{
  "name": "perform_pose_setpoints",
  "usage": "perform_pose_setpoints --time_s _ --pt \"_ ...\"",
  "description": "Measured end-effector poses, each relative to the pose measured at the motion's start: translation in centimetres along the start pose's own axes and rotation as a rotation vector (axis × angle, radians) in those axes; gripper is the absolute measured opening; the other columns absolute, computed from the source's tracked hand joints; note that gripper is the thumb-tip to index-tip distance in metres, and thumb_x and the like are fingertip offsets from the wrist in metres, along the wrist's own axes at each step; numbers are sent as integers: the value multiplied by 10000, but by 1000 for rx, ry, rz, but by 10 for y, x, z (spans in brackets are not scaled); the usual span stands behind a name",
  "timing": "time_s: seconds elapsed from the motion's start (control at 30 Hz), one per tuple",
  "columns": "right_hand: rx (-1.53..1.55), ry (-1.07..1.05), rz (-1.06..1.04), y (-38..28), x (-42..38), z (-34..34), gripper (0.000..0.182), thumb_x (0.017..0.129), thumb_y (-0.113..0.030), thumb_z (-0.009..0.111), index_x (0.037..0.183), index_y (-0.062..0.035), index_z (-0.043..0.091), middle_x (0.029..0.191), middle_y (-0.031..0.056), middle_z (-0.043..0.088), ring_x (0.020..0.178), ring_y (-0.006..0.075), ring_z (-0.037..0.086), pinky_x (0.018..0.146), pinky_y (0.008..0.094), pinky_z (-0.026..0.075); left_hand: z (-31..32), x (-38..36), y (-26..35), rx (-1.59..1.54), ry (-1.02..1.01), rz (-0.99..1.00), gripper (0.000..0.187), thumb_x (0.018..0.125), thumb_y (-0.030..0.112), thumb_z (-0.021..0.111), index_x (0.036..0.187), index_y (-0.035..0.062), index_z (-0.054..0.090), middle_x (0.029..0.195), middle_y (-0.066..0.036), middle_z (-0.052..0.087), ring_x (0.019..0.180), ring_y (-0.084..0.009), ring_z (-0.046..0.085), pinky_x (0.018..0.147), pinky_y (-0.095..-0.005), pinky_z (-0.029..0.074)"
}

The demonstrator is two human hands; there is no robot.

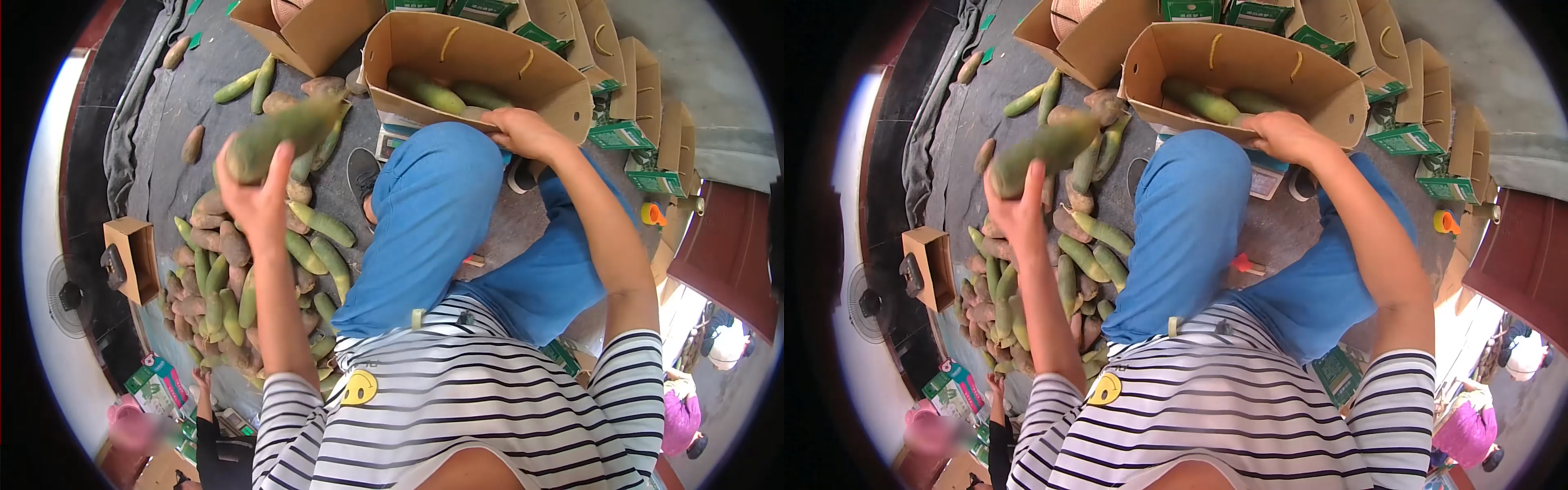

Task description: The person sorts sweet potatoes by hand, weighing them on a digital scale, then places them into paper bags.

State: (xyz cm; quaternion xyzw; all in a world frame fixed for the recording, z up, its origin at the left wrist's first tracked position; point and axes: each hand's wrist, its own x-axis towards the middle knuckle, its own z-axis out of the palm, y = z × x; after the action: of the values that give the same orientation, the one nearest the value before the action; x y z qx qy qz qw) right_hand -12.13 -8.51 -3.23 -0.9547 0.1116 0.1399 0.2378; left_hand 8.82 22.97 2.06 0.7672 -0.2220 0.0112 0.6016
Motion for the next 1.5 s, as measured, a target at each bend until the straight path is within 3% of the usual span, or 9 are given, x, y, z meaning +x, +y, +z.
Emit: perform_pose_setpoints --time_s 0.27,0.43,0.73,0.8,1.0,1.1,1.2,1.3,1.5 --pt "37 26 -24 3 -1 1 230 818 -120 624 1038 -72 577 1011 158 630 965 369 584 802 444 473 122 19 20 -413 -501 -342 412 893 314 653 1137 -6 568 1012 -64 631 960 -123 577 820 -276 473" --pt "81 -7 -28 5 2 5 250 804 -96 629 1049 -73 586 1016 167 624 985 377 575 818 450 467 30 -46 -111 192 -387 -186 299 890 268 641 974 -16 603 824 -137 633 772 -199 605 727 -326 486" --pt "164 -55 -1 6 5 3 278 816 -74 593 1093 -53 575 1017 174 618 987 381 571 832 431 457 -185 -219 -220 1332 -346 -423 580 753 332 734 1155 -8 491 1222 -257 520 1121 -404 515 892 -463 454" --pt "174 -72 17 2 5 -1 285 813 -70 594 1097 -53 575 1019 175 617 988 381 571 830 425 456 -199 -212 -218 994 -446 -839 604 764 386 731 1127 -37 498 1102 -262 592 1018 -393 585 830 -445 480" --pt "94 14 -39 15 4 10 275 804 -94 614 1075 -60 578 1021 181 621 1002 382 571 840 438 460 -188 -246 -287 914 -234 -696 505 804 402 705 994 -38 547 837 -200 651 738 -343 641 653 -401 508" --pt "42 4 -4 3 1 0 269 809 -129 629 1060 -52 568 987 187 614 977 390 568 819 450 460 -154 -226 -252 101 -52 -1302 453 818 410 701 953 0 563 725 -107 622 538 -210 581 486 -312 459" --pt "28 2 -5 0 1 -1 263 803 -114 627 1048 -50 559 965 184 610 953 395 569 806 451 461 -88 -196 -164 69 -100 -903 295 864 302 681 942 40 571 644 -16 555 463 -95 496 418 -229 387" --pt "33 14 1 0 1 1 255 804 -111 625 1046 -65 560 978 170 615 960 386 572 807 454 463 -32 -132 -98 194 -278 -205 413 851 198 699 1169 -13 541 891 -43 601 778 -169 602 652 -315 490" --pt "29 13 54 -1 -2 5 267 803 -92 623 1066 -81 581 999 152 625 979 359 581 811 435 470 79 -1 30 419 -532 331 556 764 152 733 1270 51 525 1086 -165 614 981 -352 593 837 -390 482"
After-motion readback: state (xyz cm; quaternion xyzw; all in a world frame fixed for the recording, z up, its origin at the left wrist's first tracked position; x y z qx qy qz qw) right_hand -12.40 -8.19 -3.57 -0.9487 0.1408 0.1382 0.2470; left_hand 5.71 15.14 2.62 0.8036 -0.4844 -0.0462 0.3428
